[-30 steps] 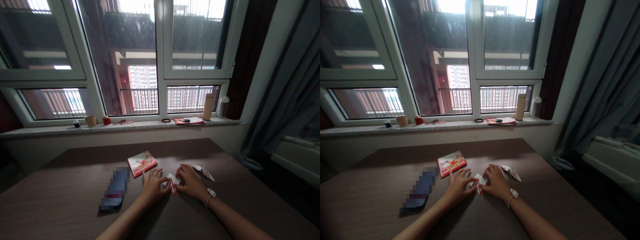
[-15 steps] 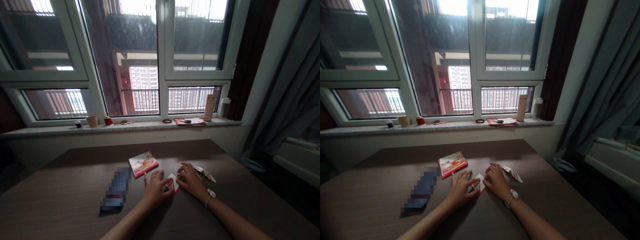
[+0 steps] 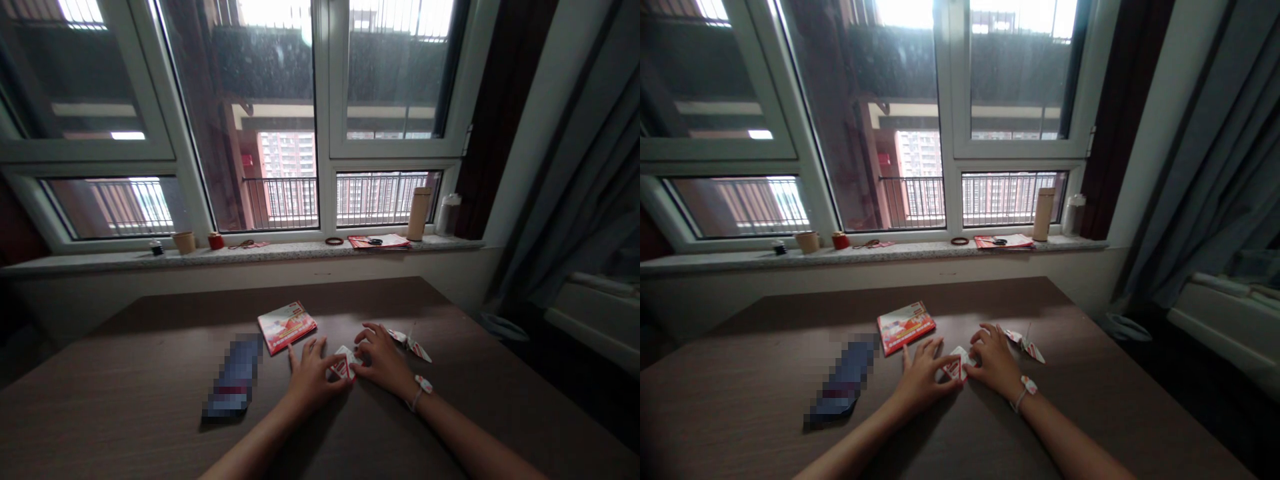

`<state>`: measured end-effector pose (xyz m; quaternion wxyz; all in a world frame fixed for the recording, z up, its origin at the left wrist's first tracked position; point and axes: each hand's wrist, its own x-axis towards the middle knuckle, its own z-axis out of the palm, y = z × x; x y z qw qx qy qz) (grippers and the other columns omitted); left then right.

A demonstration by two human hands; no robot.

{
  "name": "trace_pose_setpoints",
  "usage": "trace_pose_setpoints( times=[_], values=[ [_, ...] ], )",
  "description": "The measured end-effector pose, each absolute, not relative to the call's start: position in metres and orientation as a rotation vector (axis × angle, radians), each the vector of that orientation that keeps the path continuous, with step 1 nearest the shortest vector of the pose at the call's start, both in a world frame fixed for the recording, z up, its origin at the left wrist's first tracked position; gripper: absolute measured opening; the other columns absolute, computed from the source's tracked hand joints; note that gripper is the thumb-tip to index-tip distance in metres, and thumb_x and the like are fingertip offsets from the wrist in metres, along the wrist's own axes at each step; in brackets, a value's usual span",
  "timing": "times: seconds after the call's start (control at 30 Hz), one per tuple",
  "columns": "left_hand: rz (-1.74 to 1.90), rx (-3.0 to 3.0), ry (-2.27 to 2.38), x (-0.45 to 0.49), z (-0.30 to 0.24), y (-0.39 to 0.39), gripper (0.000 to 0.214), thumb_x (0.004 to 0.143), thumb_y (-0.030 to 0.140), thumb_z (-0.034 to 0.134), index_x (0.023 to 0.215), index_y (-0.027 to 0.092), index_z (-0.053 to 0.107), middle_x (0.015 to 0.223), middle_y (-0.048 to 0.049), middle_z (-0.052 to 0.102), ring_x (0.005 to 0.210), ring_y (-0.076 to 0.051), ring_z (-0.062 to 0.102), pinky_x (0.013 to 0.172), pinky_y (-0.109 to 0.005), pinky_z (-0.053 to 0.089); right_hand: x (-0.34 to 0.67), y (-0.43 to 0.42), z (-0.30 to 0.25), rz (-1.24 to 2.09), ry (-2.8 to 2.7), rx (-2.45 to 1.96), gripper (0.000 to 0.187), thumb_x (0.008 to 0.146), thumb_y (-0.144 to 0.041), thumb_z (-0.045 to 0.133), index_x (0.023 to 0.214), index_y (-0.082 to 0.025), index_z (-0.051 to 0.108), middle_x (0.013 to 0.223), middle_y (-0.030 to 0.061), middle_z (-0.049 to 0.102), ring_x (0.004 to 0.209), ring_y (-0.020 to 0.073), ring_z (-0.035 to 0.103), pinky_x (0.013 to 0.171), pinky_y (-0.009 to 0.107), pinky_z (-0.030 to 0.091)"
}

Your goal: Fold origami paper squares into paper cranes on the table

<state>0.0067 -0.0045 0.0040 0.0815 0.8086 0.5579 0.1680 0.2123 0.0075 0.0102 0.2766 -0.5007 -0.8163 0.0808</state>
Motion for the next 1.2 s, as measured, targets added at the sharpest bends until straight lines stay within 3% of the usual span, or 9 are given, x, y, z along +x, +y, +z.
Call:
trace_pose_setpoints(
  times=[0.67, 1.2],
  values=[
    [0.517, 2.391, 1.668, 0.007, 0.003, -0.004, 0.051, 0.068, 0.064, 0.066, 0.116, 0.047, 0.062, 0.146, -0.0074, 0.042, 0.137, -0.037, 0.027, 0.102, -0.072, -0.008, 0.210, 0.014, 0.007, 0.057, -2.183, -1.395, 0.007, 0.082, -0.027, 0.062, 0.085, -0.023, 0.066, 0.104, 0.0041, 0.063, 0.126, 0.0284, 0.039, 0.111, 0.049, 0.020],
    [0.491, 2.385, 1.674, 0.007, 0.006, -0.005, 0.049, 0.070, 0.064, 0.064, 0.117, 0.049, 0.060, 0.145, -0.0057, 0.042, 0.138, -0.035, 0.026, 0.103, -0.071, -0.007, 0.207, 0.015, -0.001, 0.073, -2.186, -1.459, 0.013, 0.089, -0.028, 0.052, 0.093, -0.026, 0.064, 0.106, 0.0019, 0.062, 0.127, 0.0272, 0.037, 0.111, 0.054, 0.015]
  ],
)
